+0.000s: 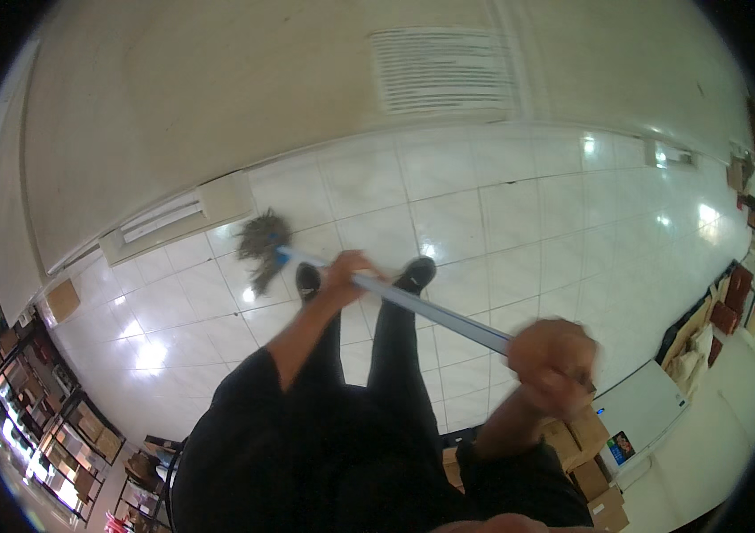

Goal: The person mops a tiled floor in a storage area using a mop with a long handle. They move the mop back and forth across the floor, navigating around stacked boxes and shelves.

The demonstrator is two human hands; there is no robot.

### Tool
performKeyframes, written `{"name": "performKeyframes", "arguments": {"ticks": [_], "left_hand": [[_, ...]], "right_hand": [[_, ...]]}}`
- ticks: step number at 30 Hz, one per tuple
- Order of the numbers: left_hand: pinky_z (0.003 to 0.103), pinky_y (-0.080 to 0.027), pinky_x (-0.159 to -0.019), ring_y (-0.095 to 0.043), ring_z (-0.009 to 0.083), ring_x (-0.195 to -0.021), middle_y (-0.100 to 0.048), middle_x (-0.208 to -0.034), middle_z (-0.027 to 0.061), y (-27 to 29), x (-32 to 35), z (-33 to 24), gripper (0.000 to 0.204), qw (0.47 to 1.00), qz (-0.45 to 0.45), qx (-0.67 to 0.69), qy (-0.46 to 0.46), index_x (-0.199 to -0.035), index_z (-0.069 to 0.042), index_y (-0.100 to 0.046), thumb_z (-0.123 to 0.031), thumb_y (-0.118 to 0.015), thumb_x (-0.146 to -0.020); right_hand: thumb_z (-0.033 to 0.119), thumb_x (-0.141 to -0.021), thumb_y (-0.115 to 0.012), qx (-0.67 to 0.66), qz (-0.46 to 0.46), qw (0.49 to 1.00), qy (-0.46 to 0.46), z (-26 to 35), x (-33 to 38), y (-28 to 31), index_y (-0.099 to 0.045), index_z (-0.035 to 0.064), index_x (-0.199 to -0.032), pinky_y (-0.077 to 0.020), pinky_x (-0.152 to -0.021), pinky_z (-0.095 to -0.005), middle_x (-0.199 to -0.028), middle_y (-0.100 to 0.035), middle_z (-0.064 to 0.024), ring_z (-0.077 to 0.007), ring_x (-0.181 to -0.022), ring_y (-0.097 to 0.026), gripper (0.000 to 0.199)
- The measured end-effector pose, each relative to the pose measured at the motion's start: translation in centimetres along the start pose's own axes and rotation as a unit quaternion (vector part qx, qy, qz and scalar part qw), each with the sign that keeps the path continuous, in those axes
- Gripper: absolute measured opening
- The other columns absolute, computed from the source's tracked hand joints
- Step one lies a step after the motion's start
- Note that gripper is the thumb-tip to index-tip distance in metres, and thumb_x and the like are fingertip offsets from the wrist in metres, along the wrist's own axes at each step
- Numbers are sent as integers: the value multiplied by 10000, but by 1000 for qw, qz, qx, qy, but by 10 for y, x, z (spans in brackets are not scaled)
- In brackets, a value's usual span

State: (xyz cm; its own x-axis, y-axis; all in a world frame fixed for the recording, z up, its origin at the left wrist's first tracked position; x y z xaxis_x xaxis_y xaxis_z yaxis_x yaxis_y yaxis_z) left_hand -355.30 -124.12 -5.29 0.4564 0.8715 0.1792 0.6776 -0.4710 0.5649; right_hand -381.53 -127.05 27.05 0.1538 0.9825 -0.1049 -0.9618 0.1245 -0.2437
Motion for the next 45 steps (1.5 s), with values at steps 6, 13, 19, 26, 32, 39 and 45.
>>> {"name": "performKeyframes", "arguments": {"ticks": [6, 13, 19, 26, 32, 39, 45], "left_hand": [[442, -453, -1006, -532, 259, -1258, -740, -835, -58, -103, -117, -194, 200, 956, 80, 270, -78, -831, -186, -794, -376, -839, -789], [456, -468, -823, -606, 281, -661, -567, -562, 68, -150, -170, -222, 450, 956, 130, 190, -184, -571, -111, -607, -398, -750, -887], [441, -464, -714, -601, 323, -653, -591, -587, 116, -75, -96, -179, 389, 981, 102, 139, -92, -573, -87, -601, -300, -694, -886], [443, -479, -680, -637, 327, -702, -647, -649, 127, 21, 48, 52, 171, 988, 106, -61, 100, -662, -123, -722, -204, -755, -808], [425, -451, -638, -577, 309, -621, -583, -587, 112, -11, 21, 19, 318, 996, -7, -19, 81, -589, -73, -617, -187, -757, -851], [450, -398, -638, -518, 337, -563, -533, -565, 136, -193, -162, -268, 424, 964, 83, 159, -195, -557, -43, -524, -214, -769, -858], [619, -396, -945, -579, 334, -1077, -631, -918, 55, -371, -301, -367, 333, 954, 167, 110, -222, -799, -127, -602, -402, -786, -827]], "right_hand": [[156, -779, -663, 56, 156, 981, 103, 152, -5, 41, -514, 105, -647, -419, -374, -289, -530, -521, -33, -143, -426, -528, 205], [174, -587, -644, 140, 239, 961, -12, 145, 1, 10, -605, -27, -649, -479, -510, -413, -604, -579, -126, -264, -502, -575, 213], [97, -671, -657, 132, 93, 986, 26, 135, 45, 5, -537, 13, -615, -454, -512, -420, -576, -537, -112, -281, -501, -563, 156], [8, -736, -645, -71, 180, 977, -93, -25, 63, -35, -441, 66, -562, -416, -506, -424, -554, -490, -92, -304, -531, -569, 275], [-32, -704, -636, -100, 107, 987, -72, -1, 39, 19, -429, 48, -560, -373, -467, -433, -532, -441, -108, -310, -471, -513, 265], [110, -805, -651, 110, -56, 983, 133, 179, 51, 119, -502, 42, -580, -411, -397, -395, -521, -480, -94, -239, -403, -481, 279], [102, -795, -608, 525, -219, 811, 136, 89, 85, 232, -513, 26, -763, -449, -518, -308, -659, -588, -125, -212, -579, -576, 125]]}}
Point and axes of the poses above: each hand's wrist, its own x-axis away from the middle knuckle, its own y-axis out of the back of the hand, z = x × y, the point moved 4 cm from there along -x, towards the middle knuckle
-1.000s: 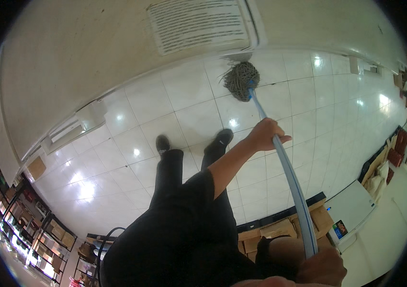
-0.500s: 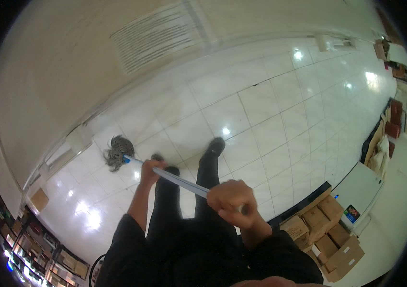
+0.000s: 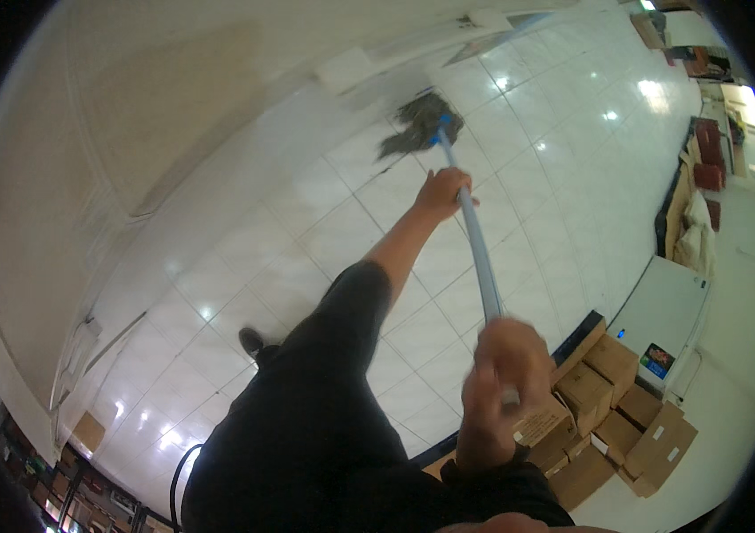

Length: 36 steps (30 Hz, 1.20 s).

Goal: The person mops a tiled floor in a storage area using a mop with a long handle. They move the mop back and forth across the floor, navigating around stacked boxes and shelves.

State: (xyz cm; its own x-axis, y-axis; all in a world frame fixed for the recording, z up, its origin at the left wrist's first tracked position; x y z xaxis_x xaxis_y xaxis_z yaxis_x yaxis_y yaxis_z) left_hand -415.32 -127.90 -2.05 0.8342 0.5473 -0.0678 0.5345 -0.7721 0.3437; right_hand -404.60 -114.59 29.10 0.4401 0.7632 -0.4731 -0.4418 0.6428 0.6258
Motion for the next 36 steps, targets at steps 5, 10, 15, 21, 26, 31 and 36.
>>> {"name": "performKeyframes", "arguments": {"ticks": [5, 10, 15, 21, 26, 31, 36], "left_hand": [[626, -441, -914, -594, 305, -1044, -630, -880, 50, -33, -44, -40, 318, 987, -99, -87, -86, -755, -111, -580, -357, -756, -856], [454, -506, -734, -609, 295, -794, -592, -705, 84, -51, 44, -90, 325, 990, 5, -10, -137, -610, -98, -523, -204, -714, -851], [423, -461, -602, -545, 295, -586, -498, -570, 77, -28, 109, -68, 328, 972, 24, -8, -236, -552, -114, -476, -91, -735, -752], [491, -452, -941, -588, 330, -927, -591, -848, 129, -35, 19, 16, 291, 967, 109, -150, -176, -666, -63, -521, -173, -761, -788], [529, -356, -1161, -614, 304, -940, -564, -805, 109, -27, 97, -19, 292, 962, 203, -110, -144, -674, -61, -494, -105, -759, -791], [594, -364, -1128, -590, 328, -969, -569, -861, 88, -25, 137, 25, 135, 967, 120, -153, -166, -748, -83, -576, -127, -696, -791], [713, -214, -1139, -534, 302, -1325, -567, -1444, 51, -39, -19, 47, 298, 955, 136, -258, -63, -888, -152, -555, -261, -814, -788]], "right_hand": [[33, -820, -567, -32, -122, 991, -46, -72, 5, 24, -451, 27, -709, -461, -568, -295, -629, -560, -110, -198, -573, -548, 161], [27, -887, -600, -24, -316, 923, -219, 10, 50, 121, -515, 19, -701, -460, -575, -303, -676, -546, -66, -170, -574, -474, 205], [36, -774, -600, -295, -291, 886, -208, 1, 135, 86, -598, -20, -743, -493, -556, -353, -684, -603, -143, -258, -572, -563, 64], [-18, -779, -518, -187, -177, 964, -62, -59, 125, -20, -423, 22, -714, -401, -473, -341, -612, -533, -138, -201, -502, -499, 122], [-13, -743, -583, -297, -190, 926, -137, 9, 161, 10, -515, 64, -719, -486, -563, -390, -679, -583, -128, -243, -616, -585, 106], [87, -723, -674, -113, 286, 863, -400, 19, 191, -33, -667, 82, -764, -543, -735, -470, -854, -649, -145, -349, -864, -666, 41], [17, -773, -624, -114, -253, 952, -126, -85, 117, -62, -628, 18, -837, -500, -660, -362, -906, -680, -194, -310, -726, -646, 64]]}}
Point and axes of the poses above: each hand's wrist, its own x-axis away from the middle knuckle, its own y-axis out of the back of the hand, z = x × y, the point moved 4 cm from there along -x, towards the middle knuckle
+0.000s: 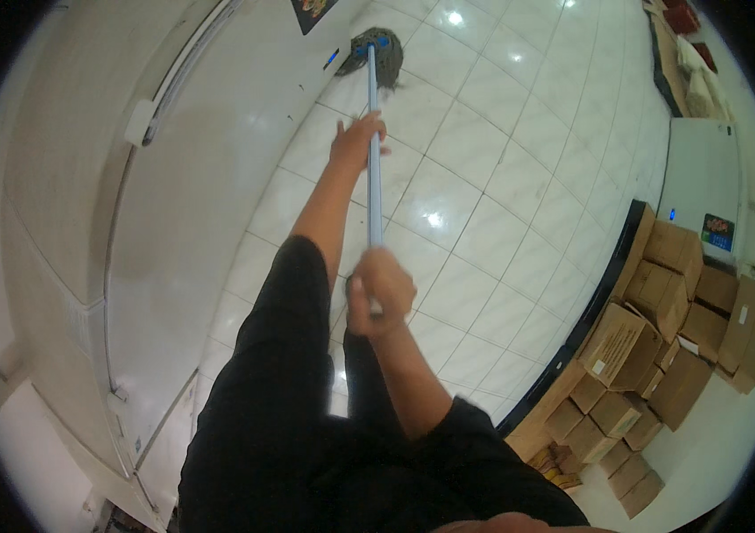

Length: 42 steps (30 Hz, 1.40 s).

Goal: The person mops a tiled floor in a storage area using a mop with a long handle. They move the mop back and forth across the floor, navigating around stacked boxes and shelves.

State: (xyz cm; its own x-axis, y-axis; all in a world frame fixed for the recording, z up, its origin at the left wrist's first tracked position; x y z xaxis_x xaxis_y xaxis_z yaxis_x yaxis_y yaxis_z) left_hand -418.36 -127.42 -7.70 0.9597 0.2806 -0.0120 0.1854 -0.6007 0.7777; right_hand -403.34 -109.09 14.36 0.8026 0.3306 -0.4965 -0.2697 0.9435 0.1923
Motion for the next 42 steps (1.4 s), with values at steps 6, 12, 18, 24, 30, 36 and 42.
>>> {"name": "performKeyframes", "arguments": {"ticks": [6, 12, 18, 24, 30, 36, 42], "left_hand": [[574, -409, -1003, -595, 288, -889, -586, -821, 81, 24, 58, -107, 323, 970, -98, 205, -89, -811, -96, -549, -292, -806, -831], [443, -488, -696, -589, 328, -708, -582, -676, 102, 69, 246, -200, 289, 950, -74, 299, 46, -671, -93, -566, -226, -791, -793], [470, -446, -516, -595, 357, -546, -547, -550, 137, 40, 421, -88, 351, 960, 13, 245, 138, -598, -72, -561, -252, -756, -827], [462, -408, -595, -555, 356, -616, -534, -590, 135, -2, 453, -33, 304, 937, -62, 301, 169, -602, -68, -537, -169, -714, -827], [441, -424, -702, -575, 294, -658, -531, -597, 83, 3, 313, -29, 401, 942, -197, 231, 141, -606, -96, -530, -315, -773, -838], [453, -452, -839, -579, 301, -901, -610, -817, 76, 21, 204, -31, 370, 935, -225, 275, -3, -722, -102, -580, -387, -794, -823], [445, -500, -804, -583, 312, -907, -596, -814, 87, 43, 216, -76, 308, 926, -114, 356, -47, -746, -66, -579, -299, -722, -889]], "right_hand": [[150, -945, -495, 295, -56, 954, 21, 104, -59, 103, -598, 51, -894, -401, -569, -299, -676, -609, -75, -159, -584, -554, 152], [131, -828, -518, -197, -173, 960, -100, 213, -92, 149, -402, 122, -708, -277, -397, -286, -481, -347, 20, -86, -383, -286, 167], [113, -912, -593, -342, 300, 887, -73, 202, -57, 22, -473, 37, -727, -347, -365, -316, -510, -466, -64, -156, -358, -408, 234], [99, -909, -635, -484, 271, 821, -135, 254, -52, -61, -415, 35, -567, -273, -312, -330, -505, -396, -65, -148, -333, -328, 411], [111, -865, -668, -395, 447, 802, -13, 286, -72, -39, -462, 35, -604, -322, -343, -327, -521, -439, -75, -164, -368, -405, 342], [175, -811, -661, -194, 509, 837, 50, 234, -25, -44, -461, 137, -626, -395, -416, -323, -517, -437, 7, -147, -416, -459, 275], [260, -826, -684, -69, 315, 944, 63, 239, -3, -35, -428, 130, -641, -359, -410, -284, -499, -414, 20, -135, -389, -408, 342]]}}
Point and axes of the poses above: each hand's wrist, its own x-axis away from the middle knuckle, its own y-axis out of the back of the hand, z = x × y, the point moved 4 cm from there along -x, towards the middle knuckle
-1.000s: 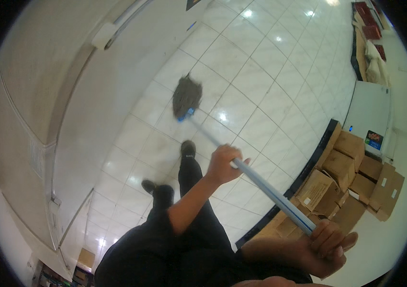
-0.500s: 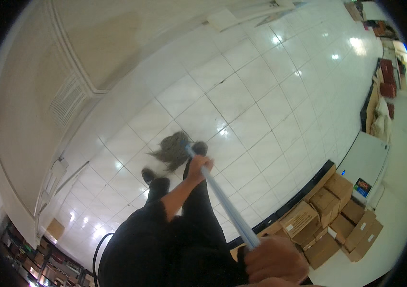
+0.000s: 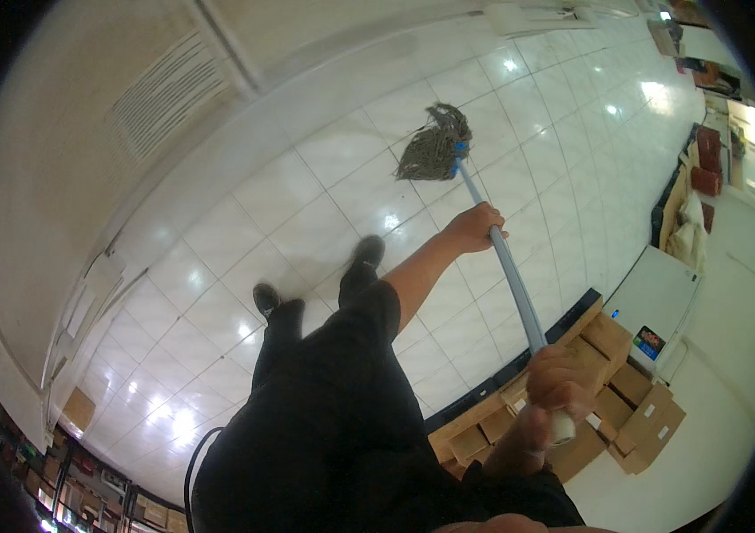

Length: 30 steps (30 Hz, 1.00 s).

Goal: The person mops a tiled floor in a storage area using a mop with a long handle. They move the mop back and forth across the floor, navigating around stacked boxes and shelves.

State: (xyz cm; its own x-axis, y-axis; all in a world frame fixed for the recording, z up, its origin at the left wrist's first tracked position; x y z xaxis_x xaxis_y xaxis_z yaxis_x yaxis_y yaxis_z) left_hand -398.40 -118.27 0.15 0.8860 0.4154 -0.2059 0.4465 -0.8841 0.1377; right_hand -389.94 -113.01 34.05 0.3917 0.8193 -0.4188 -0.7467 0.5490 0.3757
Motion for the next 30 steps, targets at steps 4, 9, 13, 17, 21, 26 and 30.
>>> {"name": "performKeyframes", "arguments": {"ticks": [4, 9, 13, 17, 21, 26, 30], "left_hand": [[457, -509, -793, -616, 322, -885, -622, -790, 95, 42, 78, -36, 238, 993, -47, -52, 99, -761, -85, -625, -267, -668, -909], [507, -494, -810, -642, 349, -883, -677, -850, 125, 89, 179, -58, 211, 941, -44, -213, 259, -815, -93, -695, -299, -742, -807], [495, -495, -815, -649, 384, -903, -697, -882, 154, 110, 283, 11, 301, 919, 50, -249, 302, -867, -92, -743, -325, -811, -690], [487, -487, -791, -655, 371, -899, -695, -876, 146, 126, 299, 50, 329, 919, 46, -196, 340, -874, -91, -723, -298, -850, -652], [480, -481, -772, -644, 363, -857, -661, -832, 123, 62, 181, 75, 299, 931, -123, -222, 263, -825, -106, -672, -264, -845, -641], [462, -447, -640, -598, 360, -708, -583, -706, 108, -71, -81, 29, 238, 982, -130, -117, 75, -717, -101, -549, -228, -748, -690], [453, -407, -592, -539, 373, -607, -514, -629, 144, -120, -181, 57, 268, 983, -182, 27, -21, -610, -75, -464, -157, -709, -678]], "right_hand": [[218, -841, -603, -105, -11, 994, -42, 38, -14, 16, -370, 143, -650, -303, -383, -279, -477, -376, 19, -122, -368, -325, 310], [194, -844, -546, -255, 6, 961, -104, 18, -32, 24, -374, 142, -685, -314, -379, -278, -478, -385, 4, -117, -367, -310, 239], [161, -796, -587, -372, 97, 912, -143, -41, -14, -10, -428, 101, -668, -419, -436, -366, -537, -436, -45, -183, -443, -426, 214], [132, -821, -599, -509, 159, 820, -206, -121, -7, -23, -348, 94, -584, -277, -452, -364, -545, -379, -35, -171, -463, -336, 347], [256, -887, -545, -413, 168, 871, -206, -184, -52, 91, -411, 45, -574, -313, -429, -360, -529, -416, -61, -195, -442, -390, 401], [178, -877, -651, -369, 220, 902, -46, -113, -119, 231, -500, 111, -615, -409, -472, -343, -546, -482, -37, -141, -462, -429, 309], [141, -724, -773, -69, 399, 914, 6, -122, -89, 193, -510, 106, -658, -452, -545, -377, -623, -551, -52, -251, -565, -558, 273]]}}
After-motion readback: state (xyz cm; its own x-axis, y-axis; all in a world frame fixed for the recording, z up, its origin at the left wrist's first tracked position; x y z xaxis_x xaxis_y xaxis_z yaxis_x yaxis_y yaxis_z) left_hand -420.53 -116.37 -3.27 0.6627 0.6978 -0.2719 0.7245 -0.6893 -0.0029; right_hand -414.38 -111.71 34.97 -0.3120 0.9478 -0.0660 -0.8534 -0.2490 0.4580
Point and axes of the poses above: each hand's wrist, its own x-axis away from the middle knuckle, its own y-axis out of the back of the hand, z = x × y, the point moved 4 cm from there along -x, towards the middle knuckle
